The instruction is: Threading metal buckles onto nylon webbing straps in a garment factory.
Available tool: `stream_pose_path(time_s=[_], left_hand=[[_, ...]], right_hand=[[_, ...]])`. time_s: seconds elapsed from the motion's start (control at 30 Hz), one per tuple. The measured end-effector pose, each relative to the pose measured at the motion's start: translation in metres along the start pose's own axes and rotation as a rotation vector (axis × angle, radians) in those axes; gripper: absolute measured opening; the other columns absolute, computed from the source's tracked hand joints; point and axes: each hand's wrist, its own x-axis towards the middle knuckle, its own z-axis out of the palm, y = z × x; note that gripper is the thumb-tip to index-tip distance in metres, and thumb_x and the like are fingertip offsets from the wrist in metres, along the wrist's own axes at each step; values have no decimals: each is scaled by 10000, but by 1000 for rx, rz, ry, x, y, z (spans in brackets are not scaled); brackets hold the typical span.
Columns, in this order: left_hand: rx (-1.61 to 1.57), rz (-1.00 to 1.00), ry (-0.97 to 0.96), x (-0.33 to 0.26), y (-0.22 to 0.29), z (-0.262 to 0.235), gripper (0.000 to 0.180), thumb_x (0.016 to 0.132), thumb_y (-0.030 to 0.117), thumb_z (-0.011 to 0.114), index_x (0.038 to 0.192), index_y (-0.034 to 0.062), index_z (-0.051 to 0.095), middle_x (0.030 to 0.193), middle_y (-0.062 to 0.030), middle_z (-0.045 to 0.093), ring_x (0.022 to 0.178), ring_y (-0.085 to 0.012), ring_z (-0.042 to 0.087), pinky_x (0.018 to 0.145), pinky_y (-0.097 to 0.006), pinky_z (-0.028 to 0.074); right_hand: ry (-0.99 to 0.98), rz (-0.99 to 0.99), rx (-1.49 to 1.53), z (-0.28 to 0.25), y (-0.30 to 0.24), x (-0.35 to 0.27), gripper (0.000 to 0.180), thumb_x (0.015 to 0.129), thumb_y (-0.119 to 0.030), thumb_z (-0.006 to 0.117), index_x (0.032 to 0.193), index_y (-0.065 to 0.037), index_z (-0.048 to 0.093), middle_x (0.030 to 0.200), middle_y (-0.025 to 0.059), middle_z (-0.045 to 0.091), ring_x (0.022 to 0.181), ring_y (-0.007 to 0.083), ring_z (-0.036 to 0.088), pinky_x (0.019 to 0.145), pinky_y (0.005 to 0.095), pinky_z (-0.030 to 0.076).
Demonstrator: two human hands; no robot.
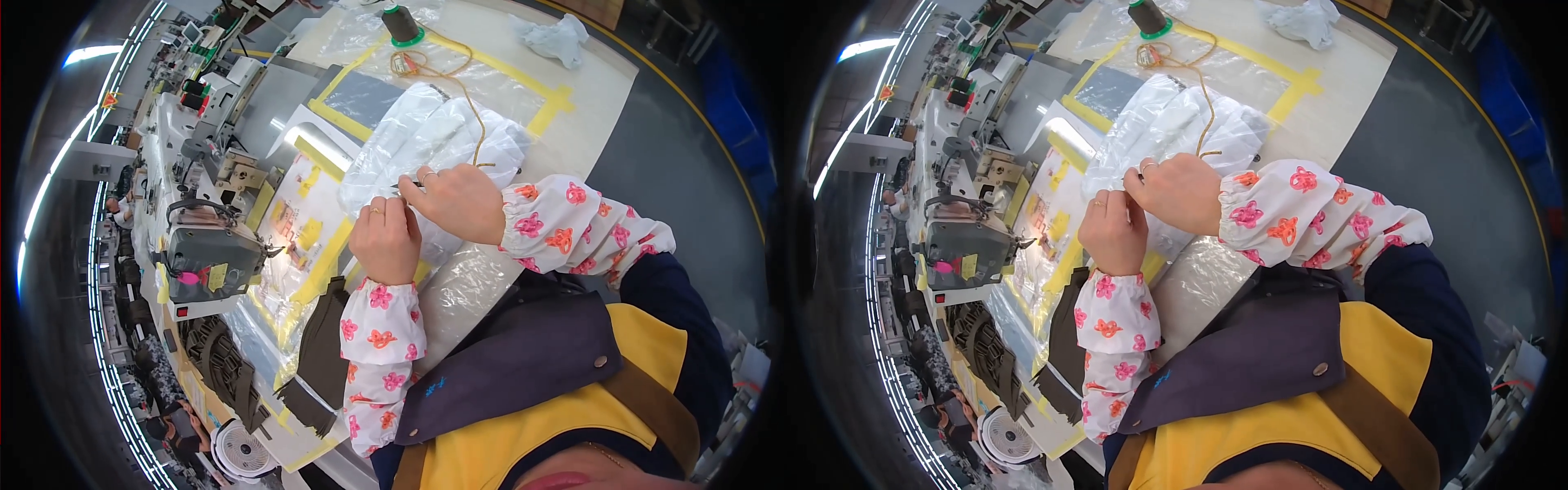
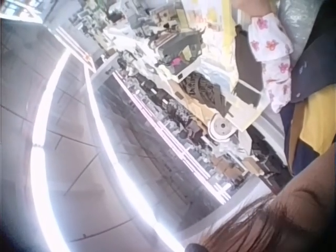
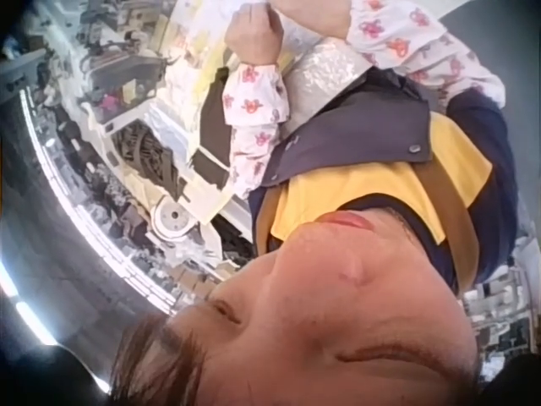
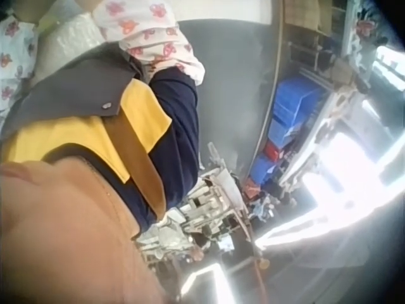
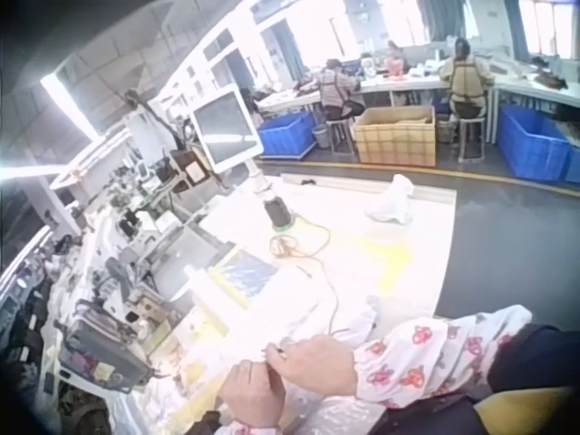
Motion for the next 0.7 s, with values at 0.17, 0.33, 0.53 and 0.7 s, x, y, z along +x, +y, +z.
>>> stream_pose_path(time_s=[0.17,0.33,0.53,0.7], left_hand=[[-17,-83,-89,-1,1,-4,160,629,13,617,735,58,507,671,-52,509,579,-229,515,521,-340,428],[127,-117,-269,15,-5,3,183,654,38,589,814,56,502,748,-72,571,667,-251,567,674,-368,428],[337,-280,-643,43,-22,11,109,705,65,553,812,73,532,774,-103,606,688,-287,618,622,-372,455],[-359,-612,-375,17,-23,17,93,772,93,563,861,68,555,747,-142,626,567,-292,594,530,-345,440]], right_hand=[[-114,50,6,-5,4,1,254,734,-129,570,974,-52,541,715,102,566,555,213,600,434,298,444],[97,198,446,17,45,-5,221,791,-203,596,953,-60,548,716,117,593,616,254,602,531,329,458],[104,298,614,33,53,-3,216,801,-218,608,920,-45,555,718,132,606,643,266,604,572,333,460],[58,366,629,35,64,-11,211,804,-216,605,915,-45,552,714,132,604,633,265,599,574,324,455]])
